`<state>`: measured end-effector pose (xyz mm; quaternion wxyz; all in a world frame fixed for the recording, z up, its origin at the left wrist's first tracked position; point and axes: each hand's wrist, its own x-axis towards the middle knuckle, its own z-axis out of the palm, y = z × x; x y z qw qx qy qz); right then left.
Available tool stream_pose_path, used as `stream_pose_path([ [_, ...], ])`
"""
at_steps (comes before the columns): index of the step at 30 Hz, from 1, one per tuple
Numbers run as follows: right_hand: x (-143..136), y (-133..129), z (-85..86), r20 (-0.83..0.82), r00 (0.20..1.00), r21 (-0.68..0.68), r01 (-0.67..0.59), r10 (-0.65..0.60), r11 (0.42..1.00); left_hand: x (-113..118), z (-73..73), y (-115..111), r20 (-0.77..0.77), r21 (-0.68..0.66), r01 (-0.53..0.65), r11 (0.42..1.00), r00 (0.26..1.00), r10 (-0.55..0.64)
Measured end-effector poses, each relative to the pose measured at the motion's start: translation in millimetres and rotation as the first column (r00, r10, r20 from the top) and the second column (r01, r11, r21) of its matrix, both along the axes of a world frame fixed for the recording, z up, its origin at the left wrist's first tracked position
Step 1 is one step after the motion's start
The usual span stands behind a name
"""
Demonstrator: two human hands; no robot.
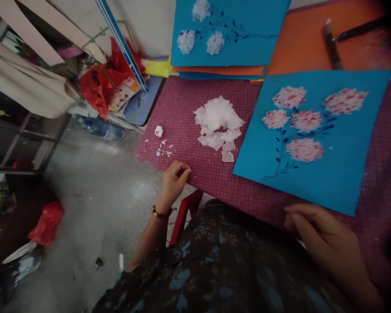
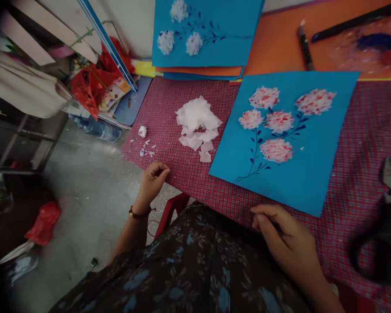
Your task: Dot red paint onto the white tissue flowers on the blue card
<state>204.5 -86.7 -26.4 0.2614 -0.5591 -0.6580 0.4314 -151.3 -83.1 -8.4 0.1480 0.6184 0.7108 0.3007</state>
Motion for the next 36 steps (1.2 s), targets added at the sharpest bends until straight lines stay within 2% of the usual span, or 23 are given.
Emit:
stream_pose_path([
  [4, 1.2, 0.1, 1.1, 0.019, 1.0, -0.02, 0.004, -0.003, 1.0, 4.7, 0.4, -14.1, 0.004, -0.041, 0.068, 0.997, 0.998, -0.068],
  [11, 0.7, -2.0, -0.9, 0.031, 0.999, -0.054, 0.034, -0.032, 0.998, 18.1, -4.0, -14.4, -0.113, -0.049, 0.127, 0.991, 0.985, -0.132],
  [13, 1.7, -2.5, -3.1, 0.035, 0.999, -0.061, 0.032, -0.03, 0.998, 15.3, -4.7, -14.7, -0.166, -0.056, 0.124, 0.991, 0.977, -0.131],
  [16, 1.0, -1.8, -2.8, 0.027, 0.999, -0.065, 0.039, -0.037, 0.997, -13.8, -2.5, -11.8, -0.245, 0.009, 0.014, 1.0, 0.969, -0.012],
  [19, -2.4, -0.6, 1.1, -0.004, 0.999, -0.054, 0.039, -0.039, 0.998, -60.0, 5.0, 0.9, -0.296, 0.134, -0.174, 0.976, 0.933, 0.207],
  [21, -4.7, -0.2, 3.3, -0.024, 0.999, -0.05, 0.033, -0.034, 0.998, -79.5, 10.7, 15.4, -0.31, 0.134, -0.178, 0.975, 0.927, 0.212],
  [22, -5.5, -0.2, 4.0, -0.03, 0.999, -0.052, 0.029, -0.031, 0.998, -81.5, 13.5, 23.6, -0.313, 0.134, -0.16, 0.978, 0.929, 0.195],
  [23, -6.0, -0.2, 4.4, -0.037, 0.999, -0.054, 0.029, -0.031, 0.998, -77.8, 16.0, 32.0, -0.314, 0.139, -0.135, 0.981, 0.934, 0.172],
  [25, -6.4, -0.2, 4.5, -0.045, 0.998, -0.055, 0.032, -0.035, 0.998, -55.0, 20.6, 47.7, -0.305, 0.156, -0.063, 0.986, 0.946, 0.109],
  [27, -6.5, 0.0, 3.9, -0.048, 0.998, -0.052, 0.035, -0.037, 0.998, -19.1, 24.0, 61.2, -0.288, 0.142, 0.052, 0.988, 0.958, -0.009],
  [29, -6.7, 0.4, 3.5, -0.056, 0.998, -0.049, 0.038, -0.041, 0.998, 18.8, 25.7, 73.1, -0.274, 0.086, 0.213, 0.973, 0.944, -0.182],
  [31, -7.0, 1.2, 3.5, -0.074, 0.996, -0.046, 0.036, -0.039, 0.998, 50.2, 25.9, 84.6, -0.269, 0.033, 0.35, 0.936, 0.905, -0.329],
  [33, -7.3, 2.0, 4.1, -0.102, 0.994, -0.037, 0.032, -0.036, 0.999, 71.3, 24.7, 95.7, -0.303, -0.062, 0.464, 0.884, 0.835, -0.46],
  [36, -7.4, 2.6, 4.6, -0.157, 0.987, -0.031, 0.022, -0.027, 0.999, 86.0, 20.5, 109.4, -0.352, -0.159, 0.522, 0.838, 0.763, -0.542],
])
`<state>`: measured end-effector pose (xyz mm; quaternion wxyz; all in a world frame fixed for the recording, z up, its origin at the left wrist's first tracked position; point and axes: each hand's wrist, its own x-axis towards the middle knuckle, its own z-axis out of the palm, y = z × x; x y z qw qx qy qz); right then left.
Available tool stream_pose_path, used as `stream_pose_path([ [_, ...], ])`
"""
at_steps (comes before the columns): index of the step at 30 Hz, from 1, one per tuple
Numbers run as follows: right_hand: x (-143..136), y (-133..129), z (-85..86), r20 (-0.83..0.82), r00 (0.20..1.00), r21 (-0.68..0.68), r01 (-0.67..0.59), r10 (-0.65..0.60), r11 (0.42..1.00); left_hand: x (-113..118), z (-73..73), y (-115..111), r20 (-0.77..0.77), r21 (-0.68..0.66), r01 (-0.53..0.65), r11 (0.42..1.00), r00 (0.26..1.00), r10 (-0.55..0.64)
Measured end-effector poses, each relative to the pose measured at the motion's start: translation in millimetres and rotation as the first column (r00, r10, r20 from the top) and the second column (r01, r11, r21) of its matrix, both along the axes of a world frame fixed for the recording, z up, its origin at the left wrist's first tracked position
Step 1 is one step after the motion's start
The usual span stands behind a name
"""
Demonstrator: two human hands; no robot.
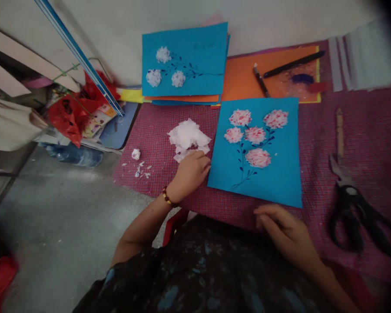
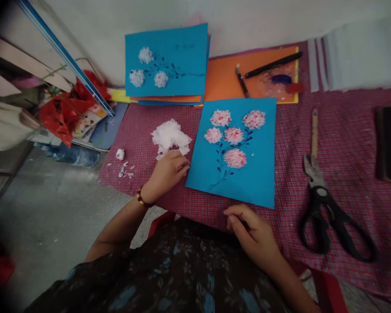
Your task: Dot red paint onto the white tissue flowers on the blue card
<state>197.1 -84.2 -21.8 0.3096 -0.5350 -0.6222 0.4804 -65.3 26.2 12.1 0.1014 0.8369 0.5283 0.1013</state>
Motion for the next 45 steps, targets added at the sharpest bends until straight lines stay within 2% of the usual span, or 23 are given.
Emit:
stream_pose_path([
  [6, -2.3, 0.3, -2.2, -0.112, 0.993, 0.001, -0.032, 0.032, 0.999, 2.1, -7.6, 12.5, 0.029, 0.047, 0.002, 0.999, 1.0, -0.004],
  [9, -3.8, 1.8, -0.8, -0.15, 0.987, 0.015, -0.048, 0.049, 0.999, 2.6, 1.5, 16.7, 0.135, 0.101, -0.056, 0.993, 0.99, 0.042],
  [12, -2.6, 3.5, 3.2, -0.169, 0.983, 0.041, -0.069, 0.076, 0.997, 20.3, 17.9, 25.7, 0.252, 0.135, -0.098, 0.986, 0.966, 0.061],
  [13, -1.2, 3.7, 4.6, -0.164, 0.982, 0.053, -0.081, 0.089, 0.995, 32.4, 22.8, 30.2, 0.281, 0.126, -0.063, 0.99, 0.959, 0.025],
  [16, 6.9, 1.8, 6.7, -0.12, 0.986, 0.098, -0.108, 0.119, 0.989, 82.5, 28.9, 48.7, 0.26, 0.042, 0.212, 0.976, 0.941, -0.216],
  [17, 10.8, 0.0, 6.8, -0.1, 0.988, 0.108, -0.108, 0.119, 0.988, 100.3, 27.4, 55.9, 0.164, 0.003, 0.296, 0.955, 0.942, -0.292],
  [20, 25.4, -8.5, 8.0, -0.066, 0.995, 0.108, -0.071, 0.078, 0.992, 141.9, 14.8, 76.3, 0.043, -0.043, 0.392, 0.919, 0.92, -0.39],
  [22, 36.8, -14.4, 11.8, -0.068, 0.996, 0.104, -0.047, 0.054, 0.993, 155.8, 4.4, 85.4, -0.011, -0.058, 0.43, 0.901, 0.902, -0.431],
  [25, 56.0, -18.5, 22.0, -0.082, 0.996, 0.129, -0.014, 0.025, 0.992, 163.0, -6.9, 93.8, -0.047, -0.064, 0.472, 0.879, 0.879, -0.475],
  [28, 76.3, -16.8, 30.6, -0.096, 0.994, 0.133, 0.062, -0.05, 0.989, 166.7, -10.1, 100.4, -0.039, -0.063, 0.497, 0.865, 0.865, -0.5],
  [30, 89.5, -15.5, 32.5, -0.095, 0.991, 0.132, 0.11, -0.098, 0.985, 170.1, -6.8, 102.0, -0.017, -0.054, 0.501, 0.864, 0.864, -0.503],
  [32, 101.9, -15.6, 31.5, -0.049, 0.987, 0.146, 0.161, -0.155, 0.976, 173.8, 0.5, 97.9, 0.02, -0.032, 0.491, 0.87, 0.871, -0.491],
  [34, 113.1, -16.8, 28.8, 0.068, 0.968, 0.163, 0.228, -0.241, 0.96, 177.3, 9.4, 85.9, 0.063, -0.008, 0.473, 0.881, 0.879, -0.472],
  [37, 124.8, -17.6, 24.6, 0.274, 0.896, 0.19, 0.306, -0.35, 0.933, 182.5, 18.2, 54.2, 0.137, -0.026, 0.481, 0.876, 0.87, -0.474],
  [38, 126.4, -17.3, 23.6, 0.329, 0.874, 0.194, 0.308, -0.357, 0.931, 184.1, 18.6, 41.7, 0.187, -0.082, 0.498, 0.863, 0.859, -0.477],
  [41, 123.2, -16.0, 22.7, 0.46, 0.817, 0.199, 0.285, -0.346, 0.938, 186.2, 12.6, 7.0, 0.269, -0.23, 0.533, 0.814, 0.839, -0.473],
  [45, 116.3, -16.0, 26.3, 0.574, 0.758, 0.203, 0.237, -0.311, 0.95, 177.4, -1.9, -20.3, 0.365, -0.262, 0.588, 0.765, 0.795, -0.485],
])
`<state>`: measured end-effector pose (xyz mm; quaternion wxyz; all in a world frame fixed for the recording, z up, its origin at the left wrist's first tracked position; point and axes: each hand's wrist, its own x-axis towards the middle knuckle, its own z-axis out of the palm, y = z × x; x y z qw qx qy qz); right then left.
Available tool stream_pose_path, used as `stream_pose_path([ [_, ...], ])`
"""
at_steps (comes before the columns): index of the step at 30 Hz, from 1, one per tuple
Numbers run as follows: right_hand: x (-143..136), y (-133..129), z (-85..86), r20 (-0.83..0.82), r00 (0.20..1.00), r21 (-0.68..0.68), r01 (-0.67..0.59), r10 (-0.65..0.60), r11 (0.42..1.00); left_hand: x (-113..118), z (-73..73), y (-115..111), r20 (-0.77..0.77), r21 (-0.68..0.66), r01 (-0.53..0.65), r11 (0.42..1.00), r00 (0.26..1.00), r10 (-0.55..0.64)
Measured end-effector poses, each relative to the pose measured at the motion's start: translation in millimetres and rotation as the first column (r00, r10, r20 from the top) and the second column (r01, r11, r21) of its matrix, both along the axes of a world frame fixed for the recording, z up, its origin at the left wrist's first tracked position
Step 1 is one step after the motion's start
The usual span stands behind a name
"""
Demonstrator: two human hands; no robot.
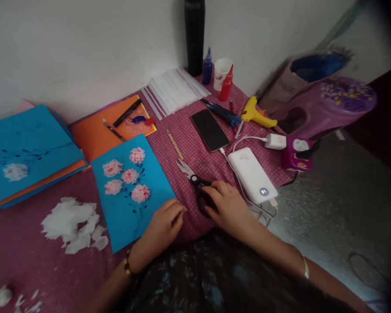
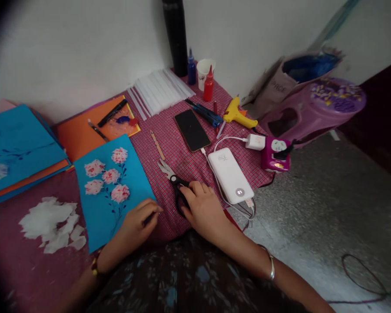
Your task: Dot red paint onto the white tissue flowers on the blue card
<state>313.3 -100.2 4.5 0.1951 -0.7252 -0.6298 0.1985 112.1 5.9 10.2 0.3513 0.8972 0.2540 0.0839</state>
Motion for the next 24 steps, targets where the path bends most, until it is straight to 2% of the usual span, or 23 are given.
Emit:
stream_pose_path([
  [2, 6.3, 4.1, 4.7, -0.006, 1.0, -0.012, -0.027, 0.027, 1.0, -9.3, -5.1, -6.0, 0.046, -0.003, 0.02, 1.0, 0.999, -0.02],
  [4, 21.4, 17.1, 10.7, 0.004, 1.0, 0.003, -0.002, 0.002, 1.0, -21.0, -7.1, -9.2, 0.09, 0.003, 0.029, 1.0, 0.995, -0.029],
  [8, 60.2, 74.3, 16.8, 0.2, 0.946, 0.135, 0.233, -0.257, 0.963, -48.8, -2.9, -11.5, 0.172, 0.019, -0.008, 1.0, 0.985, 0.004],
  [11, 73.9, 124.4, 11.3, 0.338, 0.86, 0.046, 0.389, -0.381, 0.92, -70.8, 2.3, -11.3, 0.228, 0.053, -0.06, 0.997, 0.973, 0.046],
  [14, 72.1, 157.4, 1.0, 0.408, 0.816, -0.025, 0.457, -0.409, 0.889, -91.1, 3.1, -9.6, 0.272, 0.072, -0.114, 0.991, 0.958, 0.091],
  [20, 74.2, 178.1, -10.4, 0.471, 0.773, -0.03, 0.496, -0.425, 0.868, -119.4, -5.9, -1.5, 0.324, 0.118, -0.229, 0.966, 0.929, 0.181],
  [24, 82.3, 184.7, -12.2, 0.492, 0.762, -0.03, 0.498, -0.421, 0.867, -144.5, -9.6, 12.0, 0.329, 0.199, -0.384, 0.902, 0.893, 0.307],
])
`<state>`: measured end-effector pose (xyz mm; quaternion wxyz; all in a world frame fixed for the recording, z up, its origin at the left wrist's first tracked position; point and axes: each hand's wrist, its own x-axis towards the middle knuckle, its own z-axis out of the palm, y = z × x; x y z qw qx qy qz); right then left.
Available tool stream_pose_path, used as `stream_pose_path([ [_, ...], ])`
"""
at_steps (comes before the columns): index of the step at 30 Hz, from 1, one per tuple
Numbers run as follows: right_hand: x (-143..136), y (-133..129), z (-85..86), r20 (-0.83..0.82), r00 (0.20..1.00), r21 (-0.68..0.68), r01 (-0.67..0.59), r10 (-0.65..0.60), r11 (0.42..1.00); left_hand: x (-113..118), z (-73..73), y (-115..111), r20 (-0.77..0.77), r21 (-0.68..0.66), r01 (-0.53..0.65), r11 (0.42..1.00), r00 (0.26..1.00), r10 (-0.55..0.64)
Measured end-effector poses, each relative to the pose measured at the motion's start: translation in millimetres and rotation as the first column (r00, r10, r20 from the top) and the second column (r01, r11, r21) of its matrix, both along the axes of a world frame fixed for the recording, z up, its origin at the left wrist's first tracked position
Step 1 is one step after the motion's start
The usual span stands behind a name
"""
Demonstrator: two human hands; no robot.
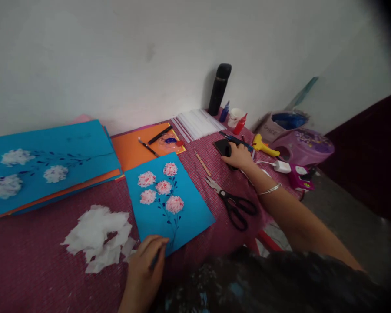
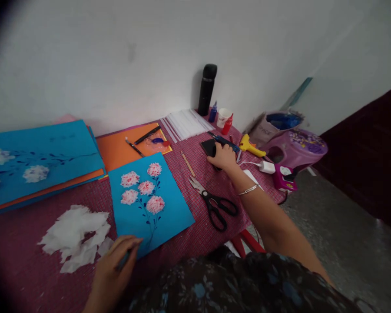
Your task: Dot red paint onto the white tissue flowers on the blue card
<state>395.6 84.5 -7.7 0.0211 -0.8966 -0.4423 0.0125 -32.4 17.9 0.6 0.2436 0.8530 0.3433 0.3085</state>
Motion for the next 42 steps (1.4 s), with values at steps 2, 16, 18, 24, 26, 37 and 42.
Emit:
stream_pose_path([
  [2, 1.5, 2.0, -1.8, 0.008, 1.0, 0.004, -0.005, 0.005, 1.0, -16.7, -3.5, 8.9, -0.054, 0.022, -0.103, 0.994, 0.993, 0.104],
  [16, -20.9, -22.3, 21.4, -0.019, 0.956, 0.059, -0.29, 0.292, 0.955, -38.1, -22.2, 19.2, -0.272, 0.065, -0.221, 0.973, 0.934, 0.231],
  [18, -43.3, -21.2, 28.1, -0.1, 0.907, 0.052, -0.406, 0.409, 0.912, -32.8, -19.7, 18.7, -0.274, 0.027, -0.231, 0.973, 0.934, 0.229],
  [24, -87.7, 17.8, 27.1, -0.193, 0.862, -0.05, -0.487, 0.47, 0.872, -20.7, -15.7, 23.0, -0.28, -0.094, -0.199, 0.975, 0.945, 0.166],
  [26, -89.2, 29.5, 22.6, -0.206, 0.866, -0.052, -0.474, 0.455, 0.879, -21.1, -16.2, 23.9, -0.291, -0.106, -0.205, 0.973, 0.942, 0.167],
  [37, -84.2, 0.0, 39.3, -0.467, 0.735, 0.102, -0.507, 0.492, 0.856, -22.0, -14.6, 25.9, -0.305, -0.128, -0.384, 0.915, 0.893, 0.332],
  [42, -83.1, -45.2, 44.0, -0.833, 0.378, 0.297, -0.31, 0.403, 0.903, -24.7, -13.6, 27.5, -0.393, -0.151, -0.402, 0.903, 0.863, 0.318],
])
